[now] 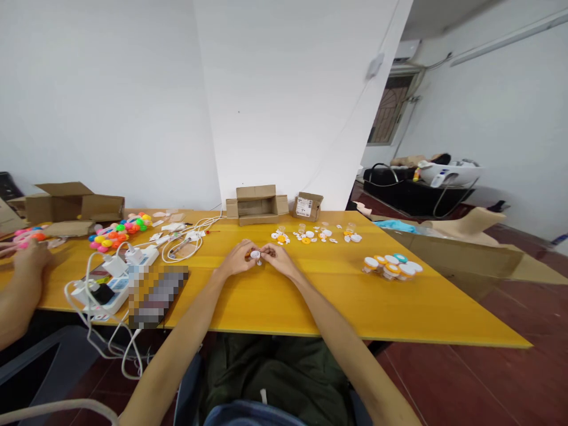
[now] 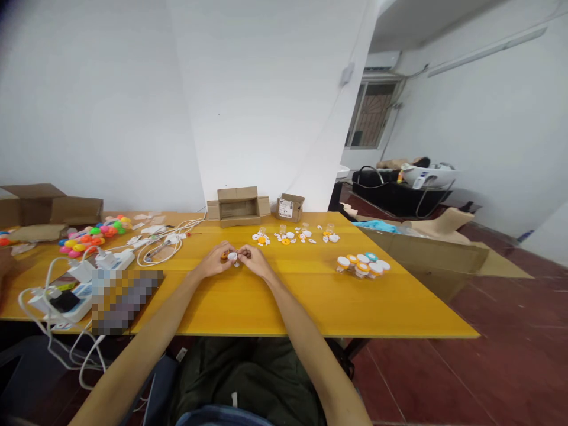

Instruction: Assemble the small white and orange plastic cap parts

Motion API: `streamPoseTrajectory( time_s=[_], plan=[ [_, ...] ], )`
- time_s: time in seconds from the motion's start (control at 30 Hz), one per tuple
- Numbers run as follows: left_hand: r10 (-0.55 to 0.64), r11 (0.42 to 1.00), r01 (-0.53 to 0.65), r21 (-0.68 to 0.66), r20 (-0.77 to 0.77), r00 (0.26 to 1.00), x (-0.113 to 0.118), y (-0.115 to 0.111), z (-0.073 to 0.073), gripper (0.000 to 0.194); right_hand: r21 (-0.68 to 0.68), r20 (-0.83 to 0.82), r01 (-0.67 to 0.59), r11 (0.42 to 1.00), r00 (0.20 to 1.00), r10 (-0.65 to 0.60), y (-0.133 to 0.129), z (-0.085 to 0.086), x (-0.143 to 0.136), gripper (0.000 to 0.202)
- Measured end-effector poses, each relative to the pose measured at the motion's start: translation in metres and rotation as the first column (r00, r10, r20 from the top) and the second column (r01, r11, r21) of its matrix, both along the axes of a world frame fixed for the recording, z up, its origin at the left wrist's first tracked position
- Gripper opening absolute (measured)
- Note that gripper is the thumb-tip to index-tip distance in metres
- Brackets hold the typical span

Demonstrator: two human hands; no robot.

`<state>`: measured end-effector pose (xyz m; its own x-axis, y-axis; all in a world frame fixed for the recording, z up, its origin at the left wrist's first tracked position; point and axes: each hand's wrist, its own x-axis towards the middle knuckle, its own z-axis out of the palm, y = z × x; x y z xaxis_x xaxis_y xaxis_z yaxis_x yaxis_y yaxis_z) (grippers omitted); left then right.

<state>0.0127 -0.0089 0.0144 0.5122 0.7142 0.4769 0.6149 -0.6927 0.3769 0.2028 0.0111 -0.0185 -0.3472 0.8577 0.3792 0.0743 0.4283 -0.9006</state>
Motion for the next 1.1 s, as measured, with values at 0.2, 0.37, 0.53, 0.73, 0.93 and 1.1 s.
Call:
streamPoseTrajectory(
  time_s=[0.2,0.37,0.53,0.73,0.93,1.1],
  plan=[
    [-0.006,1.0,0.006,0.007,-0.034,0.999,0.0028,-0.0004,-0.0016,0.017,-0.03,-0.048,0.07,0.997,0.996,-0.072,0.007,-0.003,0.002,0.003],
    [0.021,0.999,-0.024,-0.024,-0.086,0.996,0.0046,-0.0044,0.0017,0.019,-0.039,-0.048,0.102,0.994,0.993,-0.104,0.0075,-0.0028,0.003,0.006],
    [0.014,0.996,-0.026,-0.086,-0.146,0.989,0.0035,-0.0067,0.0027,0.018,-0.053,-0.038,0.102,0.993,0.994,-0.104,0.0055,-0.0012,0.0032,0.006],
    [0.022,0.993,-0.037,-0.115,-0.124,0.992,0.0031,-0.0049,0.0001,0.016,-0.053,0.015,0.092,0.994,0.996,-0.091,0.0078,-0.0044,0.0036,0.005],
    [0.013,0.992,-0.025,-0.12,-0.103,0.995,0.0037,-0.0052,0.0009,0.016,-0.04,0.042,0.053,0.998,0.998,-0.051,0.0091,-0.0052,0.0051,0.004],
    [0.011,0.994,-0.023,-0.109,-0.113,0.994,0.0045,-0.0068,0.0023,0.016,-0.053,0.049,0.033,0.998,0.998,-0.03,0.0078,-0.0042,0.0056,0.004]
  ],
)
